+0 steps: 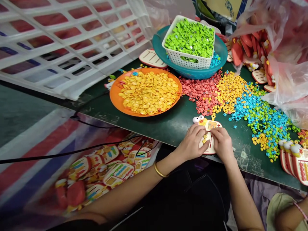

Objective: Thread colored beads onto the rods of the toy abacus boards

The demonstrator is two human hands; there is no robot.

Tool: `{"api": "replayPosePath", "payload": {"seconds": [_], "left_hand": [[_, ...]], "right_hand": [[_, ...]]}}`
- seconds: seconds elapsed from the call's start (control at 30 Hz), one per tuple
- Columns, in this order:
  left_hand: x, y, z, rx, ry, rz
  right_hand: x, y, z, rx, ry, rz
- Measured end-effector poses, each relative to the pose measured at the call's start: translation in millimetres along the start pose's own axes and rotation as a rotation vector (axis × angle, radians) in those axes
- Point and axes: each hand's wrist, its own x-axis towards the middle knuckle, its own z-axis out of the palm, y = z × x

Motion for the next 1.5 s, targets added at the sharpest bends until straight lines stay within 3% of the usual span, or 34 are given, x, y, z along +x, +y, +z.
{"api": "replayPosePath", "payload": {"seconds": [0.07, 0.17, 0.27, 0.4, 0.53, 0.67, 0.8, 0.93, 1.03, 1.1, 1.2, 1.33, 1.5], "left_hand": [[-1, -1, 1, 0.003, 0.002, -0.001], [-2, -1, -2, 0.0, -0.011, 0.007], [0, 0, -7, 0.019, -0.09, 0.076], [2, 1, -9, 0.003, -0.166, 0.109], [1, 1, -5, -0.022, -0.067, 0.029], [2, 2, -4, 0.009, -0.036, -0.016], [2, 3, -3, -0.003, -0.021, -0.02], [0, -1, -2, -0.049, -0.003, 0.02], [-1, -4, -2, -0.043, -0.018, 0.04], [0, -5, -3, -0.025, -0.053, 0.052], [3, -4, -7, 0.024, -0.154, 0.133], [6, -2, -9, 0.048, -0.237, 0.212], [5, 2, -4, 0.059, -0.17, 0.131]], "right_hand": [[21, 3, 3, 0.03, 0.047, 0.021], [66, 17, 7, -0.107, 0.152, 0.152], [95, 28, 6, -0.221, 0.041, 0.203], [75, 27, -6, -0.074, 0.045, 0.275], [34, 19, -15, 0.14, 0.063, 0.352], [18, 14, -8, -0.031, 0.107, 0.218], [10, 11, -6, -0.189, 0.066, 0.092], [-4, 7, -9, -0.137, 0.012, 0.007], [4, 11, -12, -0.005, -0.056, -0.027], [22, 19, -14, -0.019, 0.016, 0.015], [56, 38, -17, -0.239, 0.15, 0.113], [78, 54, -17, -0.475, 0.022, 0.111], [67, 60, -17, -0.497, -0.013, 0.024]]}}
